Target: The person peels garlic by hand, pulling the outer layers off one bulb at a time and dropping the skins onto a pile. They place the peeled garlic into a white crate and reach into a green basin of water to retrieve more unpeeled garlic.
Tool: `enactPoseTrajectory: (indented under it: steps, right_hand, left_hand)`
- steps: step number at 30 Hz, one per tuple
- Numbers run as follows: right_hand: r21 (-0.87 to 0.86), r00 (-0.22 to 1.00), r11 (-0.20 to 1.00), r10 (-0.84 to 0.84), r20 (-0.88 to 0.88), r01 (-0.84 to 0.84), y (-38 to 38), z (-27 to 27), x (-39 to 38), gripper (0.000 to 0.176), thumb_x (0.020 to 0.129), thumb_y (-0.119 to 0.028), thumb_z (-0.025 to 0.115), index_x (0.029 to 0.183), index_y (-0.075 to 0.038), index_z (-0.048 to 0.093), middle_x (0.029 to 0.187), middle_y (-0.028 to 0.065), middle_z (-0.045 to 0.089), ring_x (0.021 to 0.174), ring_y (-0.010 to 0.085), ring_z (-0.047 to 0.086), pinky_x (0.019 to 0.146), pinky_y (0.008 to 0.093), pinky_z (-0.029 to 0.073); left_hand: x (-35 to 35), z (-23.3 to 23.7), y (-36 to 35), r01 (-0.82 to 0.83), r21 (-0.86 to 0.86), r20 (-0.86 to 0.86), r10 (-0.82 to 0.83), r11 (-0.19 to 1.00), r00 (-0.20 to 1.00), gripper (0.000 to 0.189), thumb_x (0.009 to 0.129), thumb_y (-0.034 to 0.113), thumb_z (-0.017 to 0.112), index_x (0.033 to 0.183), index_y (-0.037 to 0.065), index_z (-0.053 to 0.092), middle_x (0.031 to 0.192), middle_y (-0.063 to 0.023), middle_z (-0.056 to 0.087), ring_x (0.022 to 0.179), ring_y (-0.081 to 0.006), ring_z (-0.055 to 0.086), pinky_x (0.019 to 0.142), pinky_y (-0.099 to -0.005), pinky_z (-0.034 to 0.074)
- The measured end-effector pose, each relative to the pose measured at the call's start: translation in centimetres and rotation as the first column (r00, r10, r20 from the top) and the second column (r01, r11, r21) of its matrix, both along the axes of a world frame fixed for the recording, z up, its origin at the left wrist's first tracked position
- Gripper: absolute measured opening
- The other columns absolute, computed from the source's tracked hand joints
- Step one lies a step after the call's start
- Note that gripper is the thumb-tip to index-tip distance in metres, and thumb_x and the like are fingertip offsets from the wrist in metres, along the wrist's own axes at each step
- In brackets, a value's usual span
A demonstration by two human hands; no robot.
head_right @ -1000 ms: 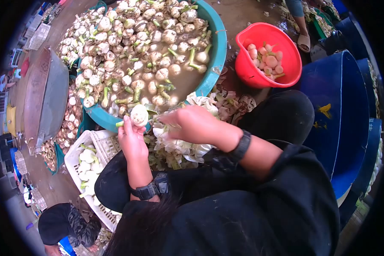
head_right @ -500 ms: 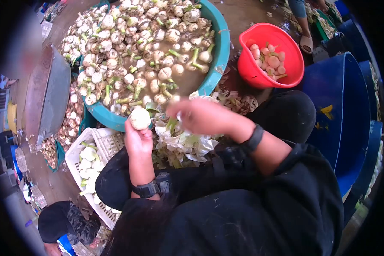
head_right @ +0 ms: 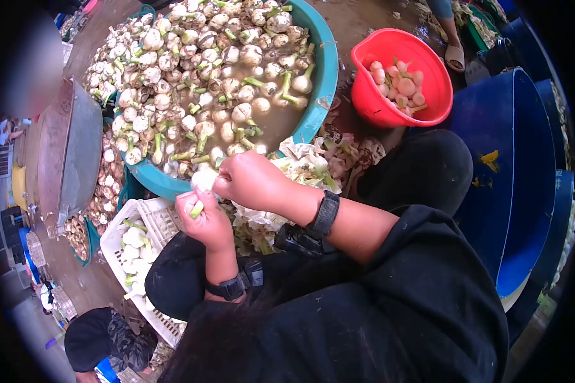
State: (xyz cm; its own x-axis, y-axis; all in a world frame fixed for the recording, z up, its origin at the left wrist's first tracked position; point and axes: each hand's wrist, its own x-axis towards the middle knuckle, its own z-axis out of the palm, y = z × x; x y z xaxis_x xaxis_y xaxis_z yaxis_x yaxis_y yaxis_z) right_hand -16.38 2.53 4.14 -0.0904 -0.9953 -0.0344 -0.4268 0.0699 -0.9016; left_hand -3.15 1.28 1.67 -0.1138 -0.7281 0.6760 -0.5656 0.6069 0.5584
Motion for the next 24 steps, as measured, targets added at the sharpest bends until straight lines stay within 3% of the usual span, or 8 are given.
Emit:
enactPoseTrajectory:
  steps: [4, 7, 9, 11, 13, 17, 20, 24]
  right_hand:
    - [0.033, 0.997, 0.997, -0.061, -0.046, 0.063, 0.2, -1.0, -0.2, 0.016, 0.067, -0.012, 0.055, 0.06, 0.003, 0.056, 0.055, 0.0206, 0.051, 0.05, 0.0317, 0.054, 0.049, 0.0373, 0.043]
    - [0.288, 0.954, 0.941, -0.237, 0.182, 0.179, 1.5, -3.1, -2.6, 0.016, 0.071, -0.01, 0.05, 0.064, 0.002, 0.058, 0.054, 0.0129, 0.055, 0.049, 0.0147, 0.053, 0.052, 0.0303, 0.045]
    - [0.31, 0.826, 0.936, -0.302, 0.476, 0.164, 2.8, -4.1, -4.8, 0.02, 0.072, -0.015, 0.051, 0.065, 0.001, 0.059, 0.057, 0.0131, 0.056, 0.052, 0.0203, 0.056, 0.055, 0.0358, 0.046]
    - [0.162, 0.963, 0.97, 0.139, 0.232, -0.179, 4.8, -2.7, -4.5, 0.022, 0.075, -0.019, 0.052, 0.069, 0.0, 0.06, 0.063, 0.0152, 0.058, 0.058, 0.0239, 0.059, 0.057, 0.037, 0.047]
    - [0.547, 0.657, 0.709, 0.673, -0.338, -0.445, 5.1, 1.2, -2.9, 0.043, 0.079, -0.044, 0.053, 0.071, -0.002, 0.06, 0.07, 0.0193, 0.06, 0.069, 0.0335, 0.06, 0.064, 0.0403, 0.048]
    - [-0.015, 0.937, 1.0, -0.012, 0.349, 0.018, 2.4, -2.8, -0.5, 0.044, 0.087, -0.044, 0.045, 0.106, -0.005, 0.051, 0.072, 0.0108, 0.061, 0.059, 0.0238, 0.061, 0.051, 0.0353, 0.049]
    - [0.551, 0.341, 0.781, -0.454, 0.823, -0.292, -0.3, -5.4, -1.2, 0.043, 0.092, -0.044, 0.029, 0.101, -0.006, 0.047, 0.075, 0.0111, 0.06, 0.05, 0.0175, 0.059, 0.033, 0.0254, 0.046]
    - [-0.098, -0.332, 0.99, 0.059, 0.942, -0.101, -1.9, -2.1, -8.6, 0.057, 0.09, -0.05, 0.028, 0.114, -0.001, 0.043, 0.101, 0.0215, 0.057, 0.078, 0.0259, 0.062, 0.053, 0.0281, 0.056]
  left_hand:
    - [-0.6, 1.2, -0.1, 0.095, 0.746, -0.509, 0.473, 0.659, 0.719, 0.018, 0.087, 0.015, 0.051, 0.075, 0.003, 0.046, 0.056, -0.0015, 0.048, 0.046, -0.0089, 0.045, 0.041, -0.0244, 0.037]
    - [2.2, 0.5, -2.1, 0.552, 0.666, -0.698, 0.68, 0.501, 0.225, 0.021, 0.087, 0.027, 0.048, 0.077, 0.009, 0.049, 0.052, 0.0021, 0.045, 0.037, -0.0056, 0.037, 0.033, -0.0207, 0.03]
    - [3.8, 0.1, -2.6, 0.631, 0.638, -0.682, 0.704, 0.441, 0.199, 0.022, 0.086, 0.031, 0.047, 0.076, 0.011, 0.05, 0.051, 0.0037, 0.043, 0.035, -0.0064, 0.036, 0.032, -0.021, 0.029]
    - [4.4, -0.3, -2.7, 0.76, 0.507, -0.671, 0.74, 0.407, 0.051, 0.024, 0.085, 0.032, 0.047, 0.072, 0.012, 0.051, 0.051, 0.0037, 0.043, 0.035, -0.007, 0.036, 0.032, -0.0214, 0.028]
    - [4.1, -0.3, -2.7, 0.784, 0.488, -0.665, 0.745, 0.384, 0.049, 0.027, 0.085, 0.033, 0.047, 0.069, 0.012, 0.051, 0.05, 0.004, 0.043, 0.035, -0.0074, 0.035, 0.032, -0.0215, 0.027]
    - [0.7, 2.0, -1.2, 0.376, 0.825, -0.563, 0.557, 0.421, 0.61, 0.038, 0.089, 0.043, 0.04, 0.087, 0.006, 0.046, 0.054, -0.0002, 0.043, 0.038, -0.0067, 0.033, 0.034, -0.0201, 0.025]
    - [0.7, 0.7, -0.1, 0.52, 0.575, -0.684, 0.022, 0.632, 0.729, 0.051, 0.09, 0.049, 0.032, 0.106, 0.002, 0.04, 0.07, -0.004, 0.048, 0.047, -0.006, 0.036, 0.042, -0.0174, 0.029]
    - [1.8, 0.8, -0.9, 0.341, 0.656, -0.653, 0.279, 0.673, 0.704, 0.043, 0.093, 0.041, 0.032, 0.107, 0.002, 0.042, 0.069, -0.0029, 0.048, 0.049, -0.0057, 0.037, 0.042, -0.0182, 0.031]
